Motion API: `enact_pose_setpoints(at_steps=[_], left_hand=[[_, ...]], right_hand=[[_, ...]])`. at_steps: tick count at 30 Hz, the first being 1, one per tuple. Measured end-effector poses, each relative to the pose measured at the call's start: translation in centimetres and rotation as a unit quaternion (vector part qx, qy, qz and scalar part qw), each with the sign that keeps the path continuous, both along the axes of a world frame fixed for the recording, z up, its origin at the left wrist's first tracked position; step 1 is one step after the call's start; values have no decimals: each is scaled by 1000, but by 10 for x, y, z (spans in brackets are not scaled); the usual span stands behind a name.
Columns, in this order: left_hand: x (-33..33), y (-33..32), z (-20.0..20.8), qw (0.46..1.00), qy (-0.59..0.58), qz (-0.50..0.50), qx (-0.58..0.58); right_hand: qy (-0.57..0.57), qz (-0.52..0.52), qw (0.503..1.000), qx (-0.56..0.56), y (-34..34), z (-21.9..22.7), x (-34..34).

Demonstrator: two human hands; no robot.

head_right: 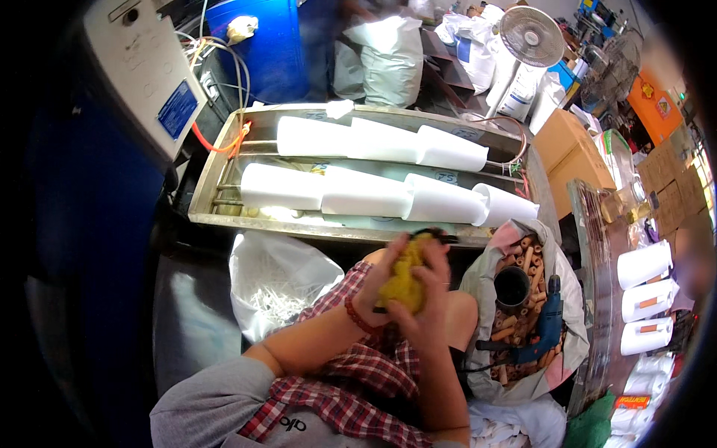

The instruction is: The person assembles plastic components by hand and using a power drill. They clean a white cylindrical part with a yellow cloth, insert a wooden handle, and use a power drill to secure hardware before placing finished items into a container.

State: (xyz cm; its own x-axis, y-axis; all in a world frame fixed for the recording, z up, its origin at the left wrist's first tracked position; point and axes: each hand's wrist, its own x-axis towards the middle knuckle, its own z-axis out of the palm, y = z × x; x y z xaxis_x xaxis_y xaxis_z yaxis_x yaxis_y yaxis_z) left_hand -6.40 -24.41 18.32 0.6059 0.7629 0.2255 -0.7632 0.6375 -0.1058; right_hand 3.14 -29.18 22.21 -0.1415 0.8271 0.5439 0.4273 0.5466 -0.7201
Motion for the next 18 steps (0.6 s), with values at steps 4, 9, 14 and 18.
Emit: enact_pose_setpoints(at_steps=[4,9,14,18], left_hand=[[-3,11,33,971,196,106,-80],[8,44,14,954,295,51,29],[38,155,-49,647,653,189,346],[109,288,-64,171,763,332,527]], right_hand=[[48,-31,995,79,37,-49,5],[115,-135,984,1,88,-74,27],[599,-106,760,-229,114,-94,73],[632,20,711,-309,109,-127,63]])
